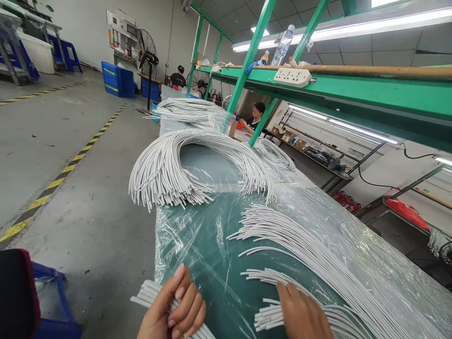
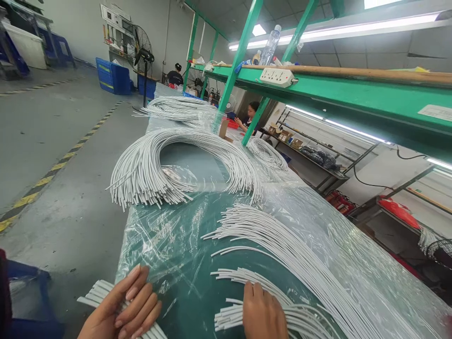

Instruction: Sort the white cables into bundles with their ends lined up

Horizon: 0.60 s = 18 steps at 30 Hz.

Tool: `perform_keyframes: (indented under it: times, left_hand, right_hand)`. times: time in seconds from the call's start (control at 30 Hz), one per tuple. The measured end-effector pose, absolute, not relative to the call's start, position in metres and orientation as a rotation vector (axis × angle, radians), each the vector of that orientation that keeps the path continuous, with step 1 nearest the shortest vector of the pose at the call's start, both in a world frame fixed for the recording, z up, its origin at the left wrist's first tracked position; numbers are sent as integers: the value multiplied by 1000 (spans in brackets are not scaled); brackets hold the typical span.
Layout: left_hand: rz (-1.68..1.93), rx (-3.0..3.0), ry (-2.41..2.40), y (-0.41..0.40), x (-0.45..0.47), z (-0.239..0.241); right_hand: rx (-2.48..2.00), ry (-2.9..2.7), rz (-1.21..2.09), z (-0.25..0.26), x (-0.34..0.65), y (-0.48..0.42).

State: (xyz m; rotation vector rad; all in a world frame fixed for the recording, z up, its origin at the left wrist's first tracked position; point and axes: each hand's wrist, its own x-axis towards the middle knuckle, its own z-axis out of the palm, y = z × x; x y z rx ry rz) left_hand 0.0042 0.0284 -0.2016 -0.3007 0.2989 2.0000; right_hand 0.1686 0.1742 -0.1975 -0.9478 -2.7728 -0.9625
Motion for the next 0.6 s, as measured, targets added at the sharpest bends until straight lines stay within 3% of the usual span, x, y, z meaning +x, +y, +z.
perform_keyframes:
  times: [0.6]
  left_hand:
    - [1989,-270,309,32,5,-208]
  right_hand:
    - [-643,-2579,-947,-231,183,189]
